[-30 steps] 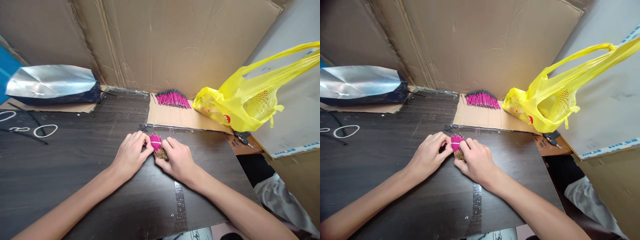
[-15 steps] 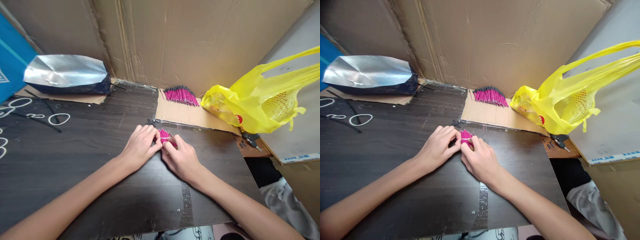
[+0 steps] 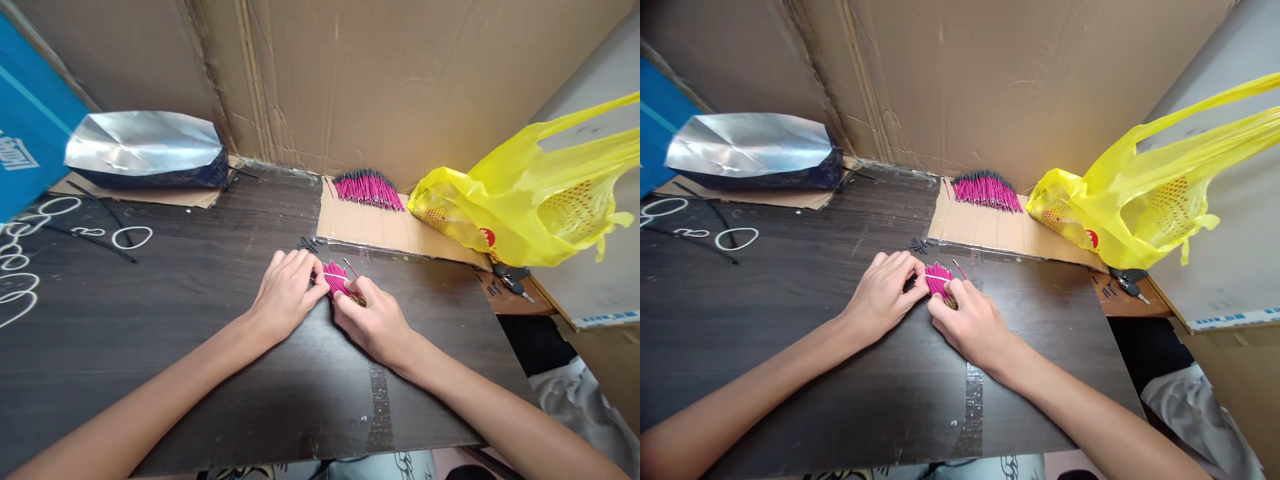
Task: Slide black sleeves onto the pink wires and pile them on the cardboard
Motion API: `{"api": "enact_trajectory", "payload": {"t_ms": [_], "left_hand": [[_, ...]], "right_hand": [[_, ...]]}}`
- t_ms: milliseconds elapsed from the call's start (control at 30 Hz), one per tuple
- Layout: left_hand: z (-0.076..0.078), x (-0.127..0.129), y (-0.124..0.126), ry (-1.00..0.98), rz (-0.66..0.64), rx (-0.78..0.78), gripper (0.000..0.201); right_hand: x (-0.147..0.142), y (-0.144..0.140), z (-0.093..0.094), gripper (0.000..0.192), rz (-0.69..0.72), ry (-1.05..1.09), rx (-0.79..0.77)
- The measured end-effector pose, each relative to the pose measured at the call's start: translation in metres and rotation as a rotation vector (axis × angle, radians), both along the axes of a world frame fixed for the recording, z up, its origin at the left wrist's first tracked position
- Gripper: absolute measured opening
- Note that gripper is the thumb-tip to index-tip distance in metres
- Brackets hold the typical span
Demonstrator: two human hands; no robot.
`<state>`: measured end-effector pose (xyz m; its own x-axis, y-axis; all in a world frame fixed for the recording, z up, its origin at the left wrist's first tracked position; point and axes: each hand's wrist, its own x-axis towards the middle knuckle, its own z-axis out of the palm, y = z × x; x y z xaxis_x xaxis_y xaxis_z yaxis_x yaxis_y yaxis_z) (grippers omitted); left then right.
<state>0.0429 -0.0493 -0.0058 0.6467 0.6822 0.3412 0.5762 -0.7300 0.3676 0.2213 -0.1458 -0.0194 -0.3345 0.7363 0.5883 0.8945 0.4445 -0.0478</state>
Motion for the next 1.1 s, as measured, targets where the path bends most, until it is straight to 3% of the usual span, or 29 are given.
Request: {"api": "enact_trajectory", "payload": {"t_ms": [233, 633, 1100], "left_hand": [[0.001, 0.001, -0.001, -0.015, 0.044, -0.093, 0.016], [-0.003, 0.001, 0.002, -0.013, 0.054, -0.087, 0.016], [-0.002, -0.005, 0.007, -0.049, 0.040, -0.255, 0.017]], "right_hand": [[0.004, -0.003, 0.000, 0.018, 0.017, 0.004, 0.003], [0.005, -0.007, 0.002, 0.021, 0.036, 0.018, 0.008], [0.011, -0.010, 0.006, 0.020, 0.089, -0.014, 0.035]]}}
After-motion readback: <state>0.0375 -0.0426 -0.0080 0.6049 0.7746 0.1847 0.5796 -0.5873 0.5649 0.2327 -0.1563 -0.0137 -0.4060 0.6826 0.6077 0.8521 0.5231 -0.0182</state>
